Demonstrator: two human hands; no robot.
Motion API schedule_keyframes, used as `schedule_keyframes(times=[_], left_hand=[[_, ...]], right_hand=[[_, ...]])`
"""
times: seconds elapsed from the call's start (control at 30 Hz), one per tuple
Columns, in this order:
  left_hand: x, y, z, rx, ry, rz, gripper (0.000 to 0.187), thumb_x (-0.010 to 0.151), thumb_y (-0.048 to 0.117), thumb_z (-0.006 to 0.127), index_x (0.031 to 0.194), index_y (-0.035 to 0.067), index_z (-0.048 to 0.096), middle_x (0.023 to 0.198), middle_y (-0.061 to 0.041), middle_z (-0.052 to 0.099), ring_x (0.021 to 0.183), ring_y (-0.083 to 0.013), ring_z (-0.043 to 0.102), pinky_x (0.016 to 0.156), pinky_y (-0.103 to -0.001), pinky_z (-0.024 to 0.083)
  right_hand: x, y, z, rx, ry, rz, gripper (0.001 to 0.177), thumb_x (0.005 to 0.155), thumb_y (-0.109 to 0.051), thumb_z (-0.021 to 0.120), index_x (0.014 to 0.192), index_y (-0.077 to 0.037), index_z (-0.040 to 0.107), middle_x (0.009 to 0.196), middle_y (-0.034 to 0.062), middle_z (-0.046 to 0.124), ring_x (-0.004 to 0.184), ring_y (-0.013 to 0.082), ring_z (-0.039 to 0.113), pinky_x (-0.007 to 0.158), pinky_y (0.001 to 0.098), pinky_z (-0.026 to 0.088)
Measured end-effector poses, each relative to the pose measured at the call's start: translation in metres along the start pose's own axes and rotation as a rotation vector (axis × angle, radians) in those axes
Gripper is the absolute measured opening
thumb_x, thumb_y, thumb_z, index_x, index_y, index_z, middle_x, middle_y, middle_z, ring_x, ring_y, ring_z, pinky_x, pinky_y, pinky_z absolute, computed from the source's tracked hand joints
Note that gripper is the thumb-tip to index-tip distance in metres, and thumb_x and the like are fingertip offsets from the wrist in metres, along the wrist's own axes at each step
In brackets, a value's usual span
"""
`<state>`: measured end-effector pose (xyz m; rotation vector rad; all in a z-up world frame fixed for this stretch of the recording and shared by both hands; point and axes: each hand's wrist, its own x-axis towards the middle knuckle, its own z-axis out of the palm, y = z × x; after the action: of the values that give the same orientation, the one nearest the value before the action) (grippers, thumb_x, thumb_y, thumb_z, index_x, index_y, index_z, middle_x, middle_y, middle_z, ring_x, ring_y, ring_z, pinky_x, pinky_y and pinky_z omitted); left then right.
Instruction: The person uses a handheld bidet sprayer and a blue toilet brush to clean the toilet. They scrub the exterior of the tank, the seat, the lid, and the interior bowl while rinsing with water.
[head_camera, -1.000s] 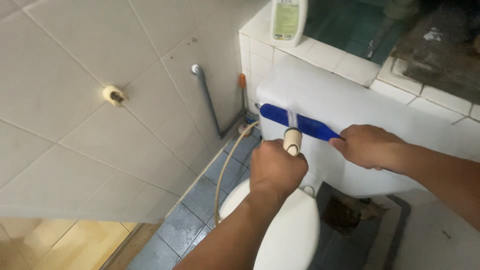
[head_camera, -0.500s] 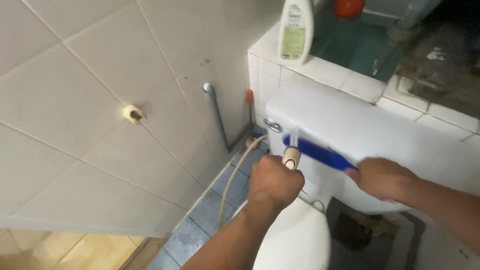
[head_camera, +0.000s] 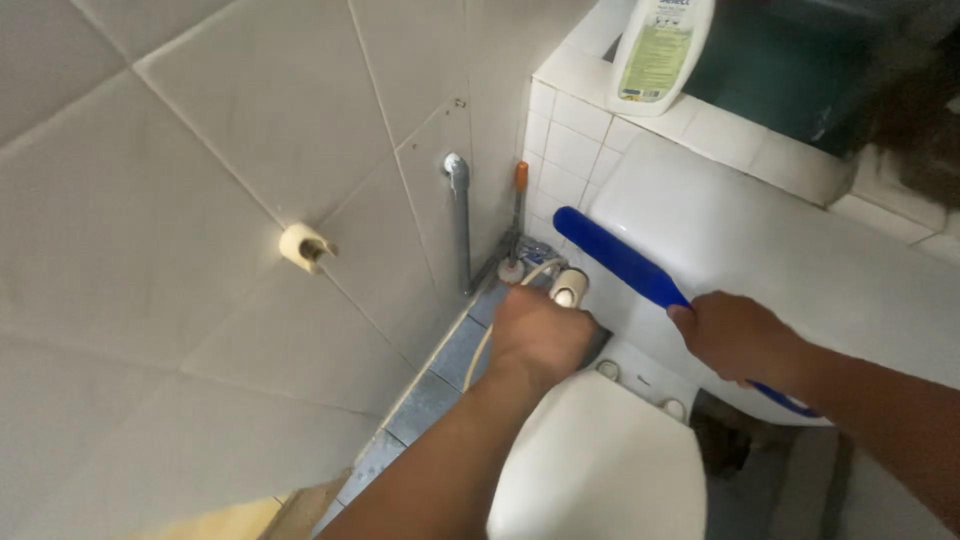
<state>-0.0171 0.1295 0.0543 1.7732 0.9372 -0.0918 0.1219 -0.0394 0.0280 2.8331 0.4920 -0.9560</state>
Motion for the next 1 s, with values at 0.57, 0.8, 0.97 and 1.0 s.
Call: schedule_keyframes(times=[0.57, 0.8, 0.97, 1.0], left_hand=[[0.115, 0.017, -0.069, 0.039, -0.243, 0.024, 0.031, 0.075, 0.019, 0.077, 0.095, -0.005, 0.074, 0.086, -0.021, 0.074, 0.075, -0.0292, 0.073, 0.064, -0.040, 0.056], [0.260, -0.068, -0.011, 0.916, -0.311, 0.847, 0.011, 0.078, 0.007, 0.074, 0.085, -0.001, 0.076, 0.080, -0.015, 0.073, 0.063, -0.0211, 0.073, 0.054, -0.032, 0.057], [0.215, -0.001, -0.047, 0.583, -0.371, 0.556, 0.020, 0.089, 0.016, 0.069, 0.079, 0.000, 0.072, 0.068, -0.014, 0.072, 0.060, -0.0238, 0.073, 0.053, -0.037, 0.057], [0.198, 0.019, -0.056, 0.137, -0.344, 0.097, 0.028, 0.087, 0.021, 0.071, 0.084, -0.006, 0.065, 0.067, -0.019, 0.068, 0.059, -0.0264, 0.073, 0.050, -0.038, 0.059]], right_hand=[[0.063, -0.151, 0.024, 0.964, -0.170, 0.079, 0.021, 0.103, -0.014, 0.045, 0.113, 0.004, 0.051, 0.079, 0.0213, 0.064, 0.058, 0.0310, 0.066, 0.051, 0.0460, 0.059], [0.122, -0.197, 0.034, 1.285, -0.220, 0.066, 0.022, 0.096, -0.023, 0.062, 0.092, -0.002, 0.062, 0.070, 0.0149, 0.063, 0.053, 0.0261, 0.058, 0.045, 0.0410, 0.046], [0.150, -0.201, 0.039, 1.410, -0.149, -0.091, 0.017, 0.091, -0.019, 0.071, 0.092, -0.004, 0.064, 0.070, 0.0119, 0.067, 0.055, 0.0216, 0.064, 0.049, 0.0373, 0.052], [0.147, -0.207, 0.034, 1.412, -0.135, -0.078, 0.017, 0.091, -0.019, 0.071, 0.092, -0.004, 0.063, 0.071, 0.0119, 0.067, 0.055, 0.0217, 0.064, 0.049, 0.0373, 0.052]])
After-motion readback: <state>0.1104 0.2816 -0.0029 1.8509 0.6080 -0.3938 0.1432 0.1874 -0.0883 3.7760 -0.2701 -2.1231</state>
